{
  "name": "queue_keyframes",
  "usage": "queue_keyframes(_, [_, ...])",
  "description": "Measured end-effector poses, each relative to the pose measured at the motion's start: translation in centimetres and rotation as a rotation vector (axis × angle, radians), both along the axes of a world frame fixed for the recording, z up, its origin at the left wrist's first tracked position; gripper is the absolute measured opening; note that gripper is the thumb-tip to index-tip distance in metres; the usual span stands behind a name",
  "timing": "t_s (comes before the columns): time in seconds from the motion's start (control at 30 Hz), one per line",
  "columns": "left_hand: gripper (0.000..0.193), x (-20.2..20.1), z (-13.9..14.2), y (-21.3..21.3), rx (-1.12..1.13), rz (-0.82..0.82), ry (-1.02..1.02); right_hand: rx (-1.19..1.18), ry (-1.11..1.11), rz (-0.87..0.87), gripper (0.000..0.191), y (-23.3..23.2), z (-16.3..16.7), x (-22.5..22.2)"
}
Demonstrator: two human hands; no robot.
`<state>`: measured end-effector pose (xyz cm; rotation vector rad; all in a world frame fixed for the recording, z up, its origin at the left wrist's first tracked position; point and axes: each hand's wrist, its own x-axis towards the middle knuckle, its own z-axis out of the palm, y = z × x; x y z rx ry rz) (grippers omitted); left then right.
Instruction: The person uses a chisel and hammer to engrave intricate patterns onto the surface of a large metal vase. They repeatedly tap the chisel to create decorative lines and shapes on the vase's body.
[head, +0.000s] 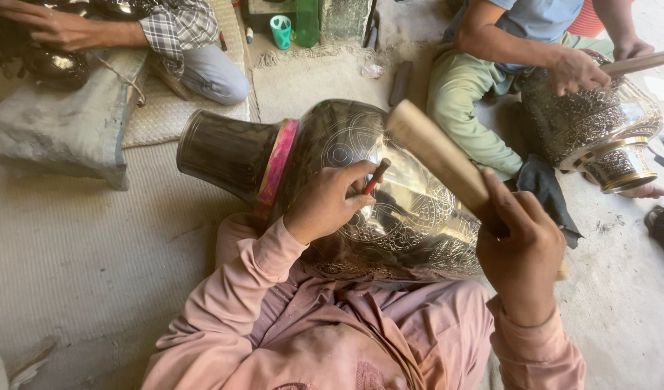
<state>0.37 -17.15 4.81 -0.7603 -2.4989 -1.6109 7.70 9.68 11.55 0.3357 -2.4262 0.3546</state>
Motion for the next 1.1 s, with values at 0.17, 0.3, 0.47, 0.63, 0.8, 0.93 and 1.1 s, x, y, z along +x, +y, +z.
queue_keyframes(0.17, [0.038, 1.2, -1.3, -0.2, 0.086, -0.015, 0.124, 0.052, 0.001, -0.037, 0.042, 0.5, -1.5, 0.5])
queue_keyframes(0.3, [0.039, 2.4, -2.0, -0.7, 0.066, -0.044, 0.163, 0.218, -0.096, -0.02, 0.049, 0.2, -2.9, 0.7])
queue_keyframes(0.47, [0.044, 2.7, -1.8, -1.0, 0.052, -0.033, 0.189, -0.102, -0.016, 0.041, 0.046, 0.3, -3.9, 1.1])
queue_keyframes(0.63, [0.039, 2.8, -1.7, -0.4, 0.038, -0.029, 0.196, 0.07, 0.029, 0.1, 0.042, 1.3, -3.1, 1.6])
queue_keyframes(0.8, [0.044, 2.6, -1.6, -0.1, 0.051, -0.015, 0.161, 0.177, 0.042, 0.03, 0.041, 1.0, -2.6, 2.5])
queue_keyframes(0.93, [0.044, 2.6, -1.4, -0.1, 0.037, -0.039, 0.13, -0.009, 0.004, 0.013, 0.044, 0.8, -2.7, 2.6])
queue_keyframes(1.1, [0.04, 2.5, -1.6, -0.1, 0.013, -0.038, 0.12, -0.071, 0.035, 0.039, 0.045, 0.7, -2.5, 2.7])
